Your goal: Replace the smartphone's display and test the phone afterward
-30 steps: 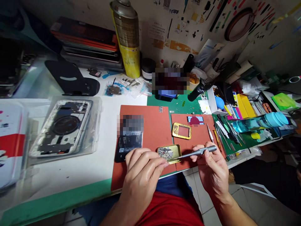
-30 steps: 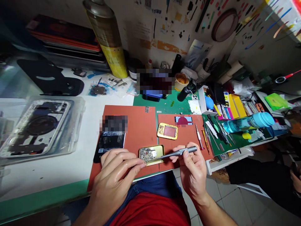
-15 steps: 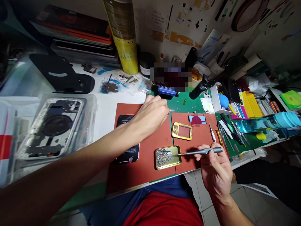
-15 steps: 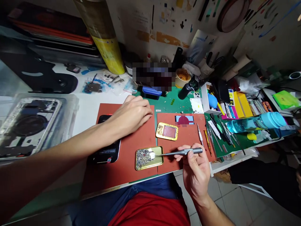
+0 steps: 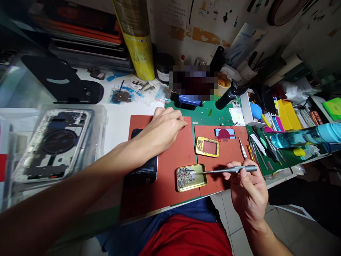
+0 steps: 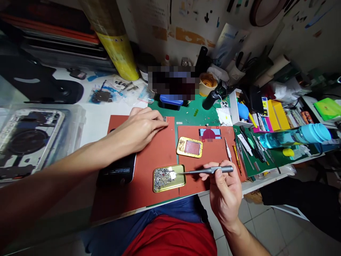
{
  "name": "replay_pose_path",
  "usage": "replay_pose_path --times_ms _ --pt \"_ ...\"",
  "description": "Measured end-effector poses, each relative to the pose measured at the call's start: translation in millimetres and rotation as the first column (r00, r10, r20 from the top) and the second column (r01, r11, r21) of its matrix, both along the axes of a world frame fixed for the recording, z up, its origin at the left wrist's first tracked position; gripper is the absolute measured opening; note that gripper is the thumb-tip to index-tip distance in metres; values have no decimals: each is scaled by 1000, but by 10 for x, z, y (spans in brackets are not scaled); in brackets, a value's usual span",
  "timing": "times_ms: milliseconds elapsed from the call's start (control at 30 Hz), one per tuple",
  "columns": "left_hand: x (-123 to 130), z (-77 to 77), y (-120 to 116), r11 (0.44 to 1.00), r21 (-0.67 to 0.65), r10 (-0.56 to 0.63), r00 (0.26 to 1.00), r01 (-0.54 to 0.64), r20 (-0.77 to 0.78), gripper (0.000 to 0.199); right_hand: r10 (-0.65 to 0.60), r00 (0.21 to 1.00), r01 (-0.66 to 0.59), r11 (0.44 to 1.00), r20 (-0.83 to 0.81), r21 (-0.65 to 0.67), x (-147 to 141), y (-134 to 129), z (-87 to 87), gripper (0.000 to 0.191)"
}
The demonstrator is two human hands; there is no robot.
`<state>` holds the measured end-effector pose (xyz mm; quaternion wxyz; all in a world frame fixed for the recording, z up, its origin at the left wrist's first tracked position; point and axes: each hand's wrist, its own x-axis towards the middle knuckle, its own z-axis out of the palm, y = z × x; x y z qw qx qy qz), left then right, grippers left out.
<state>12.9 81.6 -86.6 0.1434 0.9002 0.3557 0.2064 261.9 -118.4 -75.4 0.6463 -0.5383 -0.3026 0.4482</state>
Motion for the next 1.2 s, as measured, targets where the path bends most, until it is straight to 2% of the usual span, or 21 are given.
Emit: replay_pose_path --times_ms 100,167,200,233,300,367,433,533,633,833,1200 --pt "-156 198 -199 998 52 24 1000 -24 -11 36 -33 994 28 998 100 51 -10 -16 30 14" --pt "-240 304 -481 989 138 59 998 -56 -24 38 -70 979 54 995 194 89 -23 -42 46 14" --pt "-264 333 -657 988 139 78 995 -68 -64 35 -89 965 63 992 246 108 -30 -60 54 15" --pt "-275 341 -845 982 173 87 996 -81 -28 30 -102 949 67 990 298 127 -37 -80 62 17" --pt "-255 300 -1212 995 88 46 999 -43 -26 19 -98 917 41 987 386 153 -50 -123 84 19" --pt "-197 201 -1496 992 89 85 995 -90 48 35 -59 891 -15 987 451 159 -55 -162 113 19" --pt "-127 78 -1656 987 112 108 991 -117 77 40 -20 864 -63 987 502 149 -52 -197 143 18" --pt "-59 -73 -1706 986 93 130 986 -140 104 37 17 825 -118 983 565 143 -33 -239 173 20" --pt "-50 -136 -1680 986 84 134 982 -146 136 36 46 806 -151 980 590 131 -19 -265 180 23" --pt "-50 -108 -1696 982 113 132 977 -152 167 29 79 796 -187 975 600 120 -45 -241 183 26" --pt "-29 -143 -1752 978 121 155 980 -171 127 40 109 825 -181 981 555 77 -95 -175 178 28"
